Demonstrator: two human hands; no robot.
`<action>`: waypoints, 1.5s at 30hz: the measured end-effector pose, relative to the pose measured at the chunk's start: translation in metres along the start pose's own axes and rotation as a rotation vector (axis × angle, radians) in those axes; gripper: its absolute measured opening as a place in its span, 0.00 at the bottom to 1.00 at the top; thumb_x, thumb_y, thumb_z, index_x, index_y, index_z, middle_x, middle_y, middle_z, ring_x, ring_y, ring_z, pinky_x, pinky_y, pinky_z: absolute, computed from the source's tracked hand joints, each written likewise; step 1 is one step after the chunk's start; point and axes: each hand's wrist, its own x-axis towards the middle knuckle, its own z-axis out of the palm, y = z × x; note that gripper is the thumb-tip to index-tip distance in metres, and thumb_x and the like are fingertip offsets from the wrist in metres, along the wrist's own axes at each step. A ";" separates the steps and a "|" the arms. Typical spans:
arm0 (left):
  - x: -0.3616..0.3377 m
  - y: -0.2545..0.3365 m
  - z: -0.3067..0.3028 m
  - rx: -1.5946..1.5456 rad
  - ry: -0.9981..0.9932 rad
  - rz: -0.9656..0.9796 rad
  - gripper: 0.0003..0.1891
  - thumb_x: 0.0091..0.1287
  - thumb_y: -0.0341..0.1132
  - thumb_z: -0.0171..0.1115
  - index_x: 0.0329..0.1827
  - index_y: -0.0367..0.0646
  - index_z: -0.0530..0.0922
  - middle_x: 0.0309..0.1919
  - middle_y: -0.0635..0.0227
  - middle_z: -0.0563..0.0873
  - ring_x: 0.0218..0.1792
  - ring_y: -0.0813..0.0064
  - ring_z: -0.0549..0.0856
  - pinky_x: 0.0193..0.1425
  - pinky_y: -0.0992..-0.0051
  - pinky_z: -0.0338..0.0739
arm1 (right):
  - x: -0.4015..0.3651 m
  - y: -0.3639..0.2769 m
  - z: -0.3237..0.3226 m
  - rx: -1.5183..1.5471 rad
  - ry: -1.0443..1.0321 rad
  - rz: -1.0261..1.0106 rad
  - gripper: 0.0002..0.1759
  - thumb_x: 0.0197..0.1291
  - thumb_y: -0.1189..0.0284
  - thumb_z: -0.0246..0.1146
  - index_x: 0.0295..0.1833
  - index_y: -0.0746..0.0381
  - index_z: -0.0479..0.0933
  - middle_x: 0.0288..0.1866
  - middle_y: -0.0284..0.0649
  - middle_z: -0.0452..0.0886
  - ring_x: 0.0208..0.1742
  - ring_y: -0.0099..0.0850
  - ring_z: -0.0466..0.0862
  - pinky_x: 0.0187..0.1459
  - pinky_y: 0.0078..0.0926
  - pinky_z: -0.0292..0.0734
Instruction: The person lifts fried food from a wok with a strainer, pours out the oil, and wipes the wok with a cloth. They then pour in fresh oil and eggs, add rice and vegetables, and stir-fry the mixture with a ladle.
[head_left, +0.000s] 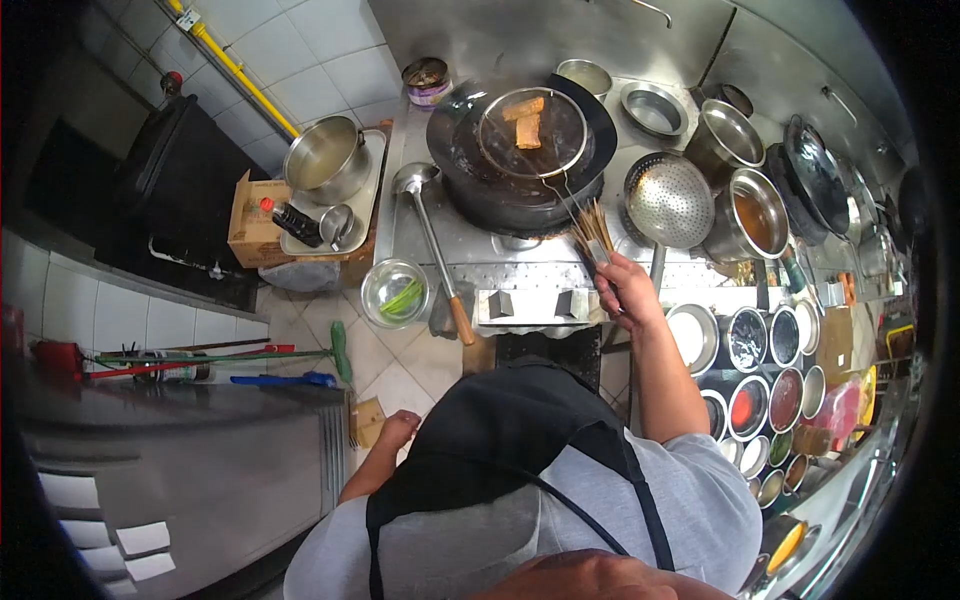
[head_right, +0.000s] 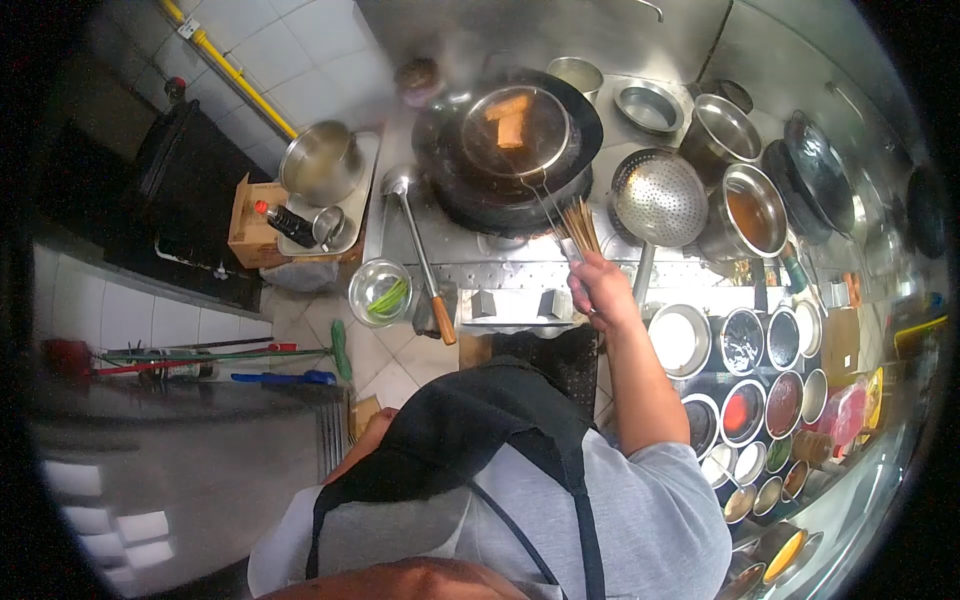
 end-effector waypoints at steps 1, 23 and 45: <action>0.001 0.001 0.000 0.000 0.001 0.004 0.15 0.62 0.41 0.63 0.42 0.37 0.81 0.30 0.62 0.86 0.23 0.75 0.83 0.30 0.75 0.77 | -0.002 -0.001 0.000 0.000 0.000 -0.005 0.08 0.65 0.70 0.56 0.47 0.61 0.71 0.24 0.29 0.72 0.13 0.17 0.64 0.10 0.16 0.50; 0.023 -0.071 -0.008 0.199 -0.029 0.273 0.14 0.62 0.40 0.63 0.40 0.37 0.82 0.28 0.63 0.86 0.28 0.71 0.85 0.33 0.71 0.79 | 0.016 0.026 -0.015 0.360 -0.197 0.182 0.20 0.71 0.64 0.46 0.47 0.71 0.75 0.30 0.47 0.82 0.27 0.37 0.85 0.23 0.27 0.78; -0.066 -0.103 -0.038 -0.011 0.060 -0.201 0.19 0.65 0.46 0.63 0.48 0.39 0.81 0.38 0.58 0.88 0.42 0.64 0.87 0.49 0.68 0.79 | 0.162 0.439 -0.261 0.328 0.920 0.201 0.12 0.64 0.62 0.62 0.45 0.58 0.76 0.34 0.42 0.76 0.28 0.35 0.74 0.27 0.35 0.68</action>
